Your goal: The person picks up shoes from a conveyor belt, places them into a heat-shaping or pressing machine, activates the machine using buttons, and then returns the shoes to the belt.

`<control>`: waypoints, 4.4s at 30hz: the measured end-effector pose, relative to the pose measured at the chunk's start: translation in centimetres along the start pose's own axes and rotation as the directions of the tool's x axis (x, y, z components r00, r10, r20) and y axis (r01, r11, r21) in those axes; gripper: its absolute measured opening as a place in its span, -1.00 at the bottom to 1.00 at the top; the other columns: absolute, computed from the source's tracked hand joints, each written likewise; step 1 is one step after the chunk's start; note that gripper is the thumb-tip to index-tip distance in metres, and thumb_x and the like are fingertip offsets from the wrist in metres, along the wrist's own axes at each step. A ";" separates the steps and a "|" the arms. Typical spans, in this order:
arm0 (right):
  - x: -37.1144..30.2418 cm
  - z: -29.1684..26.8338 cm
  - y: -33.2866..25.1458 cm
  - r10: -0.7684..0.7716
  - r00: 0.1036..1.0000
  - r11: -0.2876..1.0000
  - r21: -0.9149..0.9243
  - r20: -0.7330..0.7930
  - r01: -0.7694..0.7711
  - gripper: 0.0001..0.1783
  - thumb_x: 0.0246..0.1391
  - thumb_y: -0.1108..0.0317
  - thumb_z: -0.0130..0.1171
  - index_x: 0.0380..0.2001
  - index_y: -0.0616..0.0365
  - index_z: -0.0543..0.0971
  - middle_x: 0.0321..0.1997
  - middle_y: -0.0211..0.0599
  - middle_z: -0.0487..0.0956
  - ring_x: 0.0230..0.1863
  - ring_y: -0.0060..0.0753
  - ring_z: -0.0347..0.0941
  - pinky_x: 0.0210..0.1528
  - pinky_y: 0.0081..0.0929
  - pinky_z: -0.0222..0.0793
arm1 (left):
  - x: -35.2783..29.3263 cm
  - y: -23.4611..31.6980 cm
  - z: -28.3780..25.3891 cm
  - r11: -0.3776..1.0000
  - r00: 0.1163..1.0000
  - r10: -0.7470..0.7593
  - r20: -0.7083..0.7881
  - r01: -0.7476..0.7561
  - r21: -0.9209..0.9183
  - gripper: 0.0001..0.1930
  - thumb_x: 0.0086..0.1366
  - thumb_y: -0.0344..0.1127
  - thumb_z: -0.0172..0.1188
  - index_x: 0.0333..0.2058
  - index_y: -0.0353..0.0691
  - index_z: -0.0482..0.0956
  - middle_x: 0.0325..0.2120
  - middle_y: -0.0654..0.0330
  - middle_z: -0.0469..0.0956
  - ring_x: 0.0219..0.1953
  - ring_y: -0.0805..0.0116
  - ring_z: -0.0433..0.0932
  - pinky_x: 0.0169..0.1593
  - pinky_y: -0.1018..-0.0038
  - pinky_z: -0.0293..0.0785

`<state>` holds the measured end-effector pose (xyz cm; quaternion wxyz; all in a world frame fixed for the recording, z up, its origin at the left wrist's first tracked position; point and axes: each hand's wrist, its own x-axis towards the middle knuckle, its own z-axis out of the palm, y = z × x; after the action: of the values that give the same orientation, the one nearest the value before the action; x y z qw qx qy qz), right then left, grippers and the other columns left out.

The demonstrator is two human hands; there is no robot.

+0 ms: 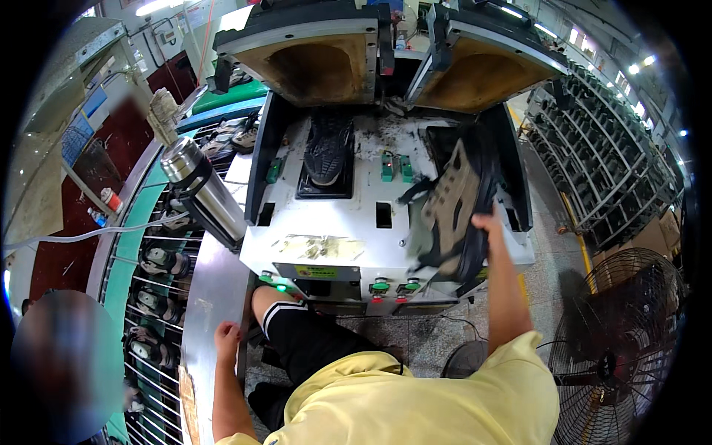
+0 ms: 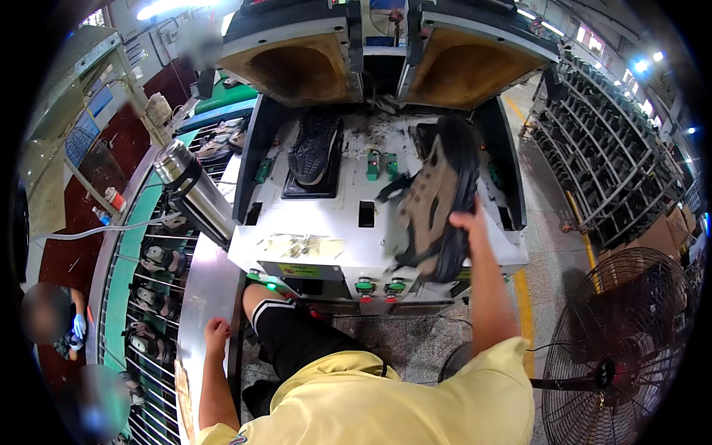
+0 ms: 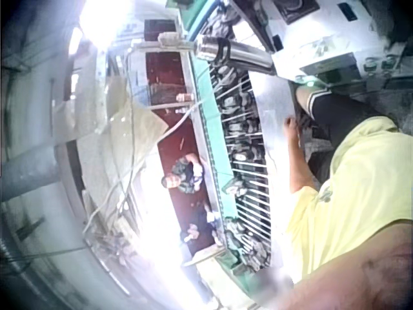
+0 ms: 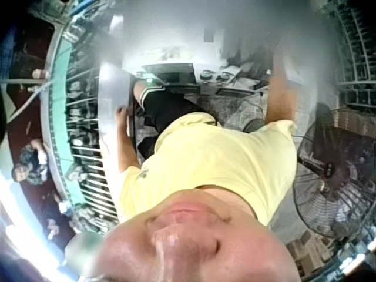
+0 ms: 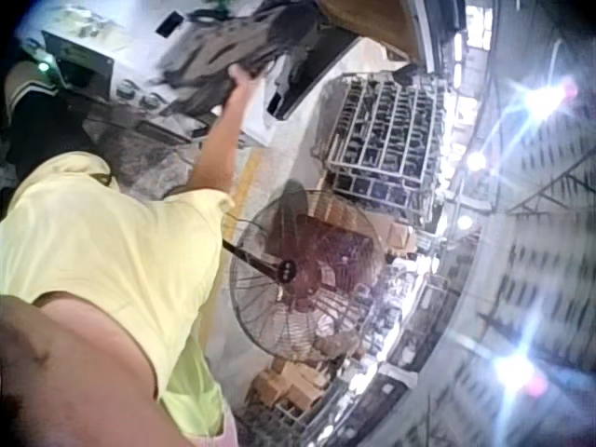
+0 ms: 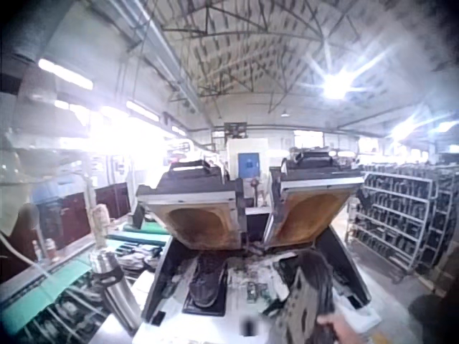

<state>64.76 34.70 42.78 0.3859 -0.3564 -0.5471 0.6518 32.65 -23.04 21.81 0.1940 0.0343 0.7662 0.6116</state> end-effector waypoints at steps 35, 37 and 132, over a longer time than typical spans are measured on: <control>-3.3 -19.2 15.4 0.372 0.674 0.854 0.520 -0.638 0.021 -0.63 0.09 0.05 0.11 -0.66 -0.03 0.35 -0.65 -0.50 0.33 -0.63 -0.56 0.19 -0.56 -0.57 0.11 | -8.8 9.2 41.5 0.775 0.360 0.057 0.931 -0.604 0.186 -0.66 0.36 -0.19 -0.07 -0.01 -0.24 0.47 -0.14 -0.10 0.54 -0.06 -0.10 0.49 0.02 0.21 0.40; -3.7 -18.2 14.5 0.410 0.710 0.796 0.605 -0.572 0.028 -0.62 0.11 0.03 0.11 -0.69 -0.08 0.34 -0.73 -0.55 0.30 -0.72 -0.57 0.09 -0.63 -0.59 0.00 | -8.9 10.0 41.4 0.718 0.367 0.041 0.929 -0.658 0.228 -0.65 0.37 -0.20 -0.15 -0.01 -0.24 0.46 -0.13 -0.10 0.53 -0.06 -0.14 0.47 0.01 0.16 0.38; 3.3 36.4 2.1 -0.395 0.864 0.704 -0.708 -0.312 0.067 0.16 -0.32 0.04 0.41 0.33 -0.08 -0.03 0.23 0.11 0.27 0.18 0.16 0.28 0.21 -0.05 0.21 | -7.8 -1.8 -4.2 0.756 0.832 -0.194 -0.520 -0.211 -0.620 -0.68 0.33 -0.40 0.01 -0.65 -0.14 0.26 -0.74 0.33 0.28 -0.68 0.56 0.23 -0.56 0.61 0.17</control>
<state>30.80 21.48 45.95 0.4238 -0.5359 -0.6845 0.2542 38.74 -29.59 22.80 -0.0403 -0.2110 0.5250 0.8235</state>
